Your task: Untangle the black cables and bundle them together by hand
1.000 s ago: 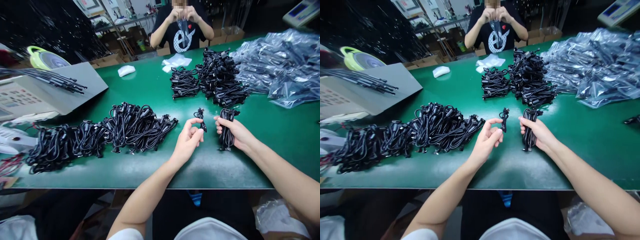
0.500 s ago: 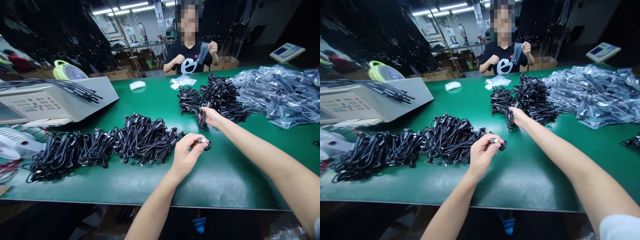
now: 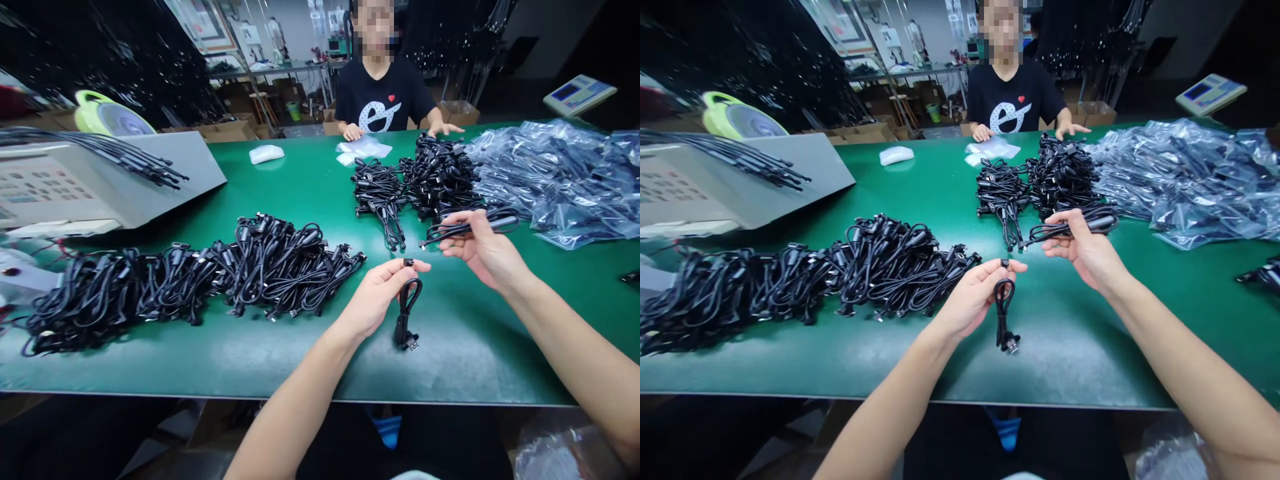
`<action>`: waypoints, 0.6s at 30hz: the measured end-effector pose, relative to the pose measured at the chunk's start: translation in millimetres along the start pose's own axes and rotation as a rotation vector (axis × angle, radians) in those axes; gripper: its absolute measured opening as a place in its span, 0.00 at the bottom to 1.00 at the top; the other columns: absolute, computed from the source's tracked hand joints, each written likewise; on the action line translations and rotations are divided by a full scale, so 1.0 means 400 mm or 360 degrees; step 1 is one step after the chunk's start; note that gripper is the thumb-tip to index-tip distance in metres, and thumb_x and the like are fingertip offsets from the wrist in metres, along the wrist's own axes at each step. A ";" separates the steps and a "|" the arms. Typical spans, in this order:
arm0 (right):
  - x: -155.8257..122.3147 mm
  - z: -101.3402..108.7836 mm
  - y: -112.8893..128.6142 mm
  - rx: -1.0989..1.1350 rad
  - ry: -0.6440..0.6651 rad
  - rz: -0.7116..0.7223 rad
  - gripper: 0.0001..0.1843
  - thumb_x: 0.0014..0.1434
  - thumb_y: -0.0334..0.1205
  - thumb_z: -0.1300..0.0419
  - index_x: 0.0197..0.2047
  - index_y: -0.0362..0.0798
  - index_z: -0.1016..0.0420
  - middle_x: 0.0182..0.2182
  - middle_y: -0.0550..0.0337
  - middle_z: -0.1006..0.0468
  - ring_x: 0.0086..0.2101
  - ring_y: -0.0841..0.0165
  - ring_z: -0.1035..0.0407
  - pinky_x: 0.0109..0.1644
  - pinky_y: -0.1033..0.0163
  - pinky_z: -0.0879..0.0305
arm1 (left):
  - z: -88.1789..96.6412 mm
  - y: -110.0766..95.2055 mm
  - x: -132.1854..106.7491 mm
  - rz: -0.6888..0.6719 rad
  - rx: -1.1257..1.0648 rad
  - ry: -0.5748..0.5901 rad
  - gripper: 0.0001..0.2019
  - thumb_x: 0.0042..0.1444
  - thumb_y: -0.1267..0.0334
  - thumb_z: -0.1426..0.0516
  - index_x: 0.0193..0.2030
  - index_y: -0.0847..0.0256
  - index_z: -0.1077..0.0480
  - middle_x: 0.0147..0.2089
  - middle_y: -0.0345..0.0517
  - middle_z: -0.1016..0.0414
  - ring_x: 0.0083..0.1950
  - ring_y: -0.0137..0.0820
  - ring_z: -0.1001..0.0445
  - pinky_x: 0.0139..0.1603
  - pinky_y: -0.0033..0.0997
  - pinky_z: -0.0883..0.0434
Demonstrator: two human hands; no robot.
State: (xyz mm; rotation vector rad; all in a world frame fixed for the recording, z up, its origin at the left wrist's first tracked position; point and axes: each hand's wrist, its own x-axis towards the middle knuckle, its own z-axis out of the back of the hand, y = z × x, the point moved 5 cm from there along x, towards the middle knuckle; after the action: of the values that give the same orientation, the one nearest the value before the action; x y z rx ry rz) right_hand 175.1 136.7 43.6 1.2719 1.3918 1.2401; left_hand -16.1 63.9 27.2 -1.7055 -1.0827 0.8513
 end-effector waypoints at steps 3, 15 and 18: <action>-0.096 0.050 0.011 0.0370 -0.0021 0.0003 0.22 0.50 0.62 0.29 0.38 0.53 0.21 0.35 0.62 0.18 0.30 0.73 0.24 0.34 0.71 0.24 | -0.024 0.026 -0.006 0.0058 0.0180 0.0072 0.14 0.61 0.55 0.40 0.50 0.60 0.22 0.33 0.40 0.31 0.32 0.23 0.39 0.34 0.23 0.41; -0.243 -0.041 -0.091 0.0602 0.0105 -0.0194 0.04 0.64 0.45 0.35 0.43 0.59 0.22 0.44 0.65 0.18 0.41 0.70 0.21 0.48 0.65 0.22 | -0.057 0.070 -0.041 -0.0310 0.0378 -0.0134 0.16 0.58 0.56 0.36 0.48 0.59 0.32 0.38 0.41 0.27 0.35 0.24 0.30 0.38 0.24 0.31; -0.264 -0.021 -0.060 -0.0061 0.0024 0.0407 0.09 0.61 0.42 0.33 0.46 0.61 0.20 0.47 0.60 0.20 0.46 0.63 0.23 0.53 0.54 0.23 | -0.059 0.062 -0.046 -0.0361 0.0330 -0.0144 0.17 0.61 0.54 0.38 0.53 0.58 0.33 0.38 0.42 0.27 0.35 0.25 0.29 0.37 0.25 0.30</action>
State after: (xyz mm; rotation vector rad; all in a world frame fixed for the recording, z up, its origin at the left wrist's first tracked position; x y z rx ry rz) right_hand 175.4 31.1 17.9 1.4495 1.2376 1.4428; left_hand 5.1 34.3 13.4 -1.3560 -1.1799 0.8692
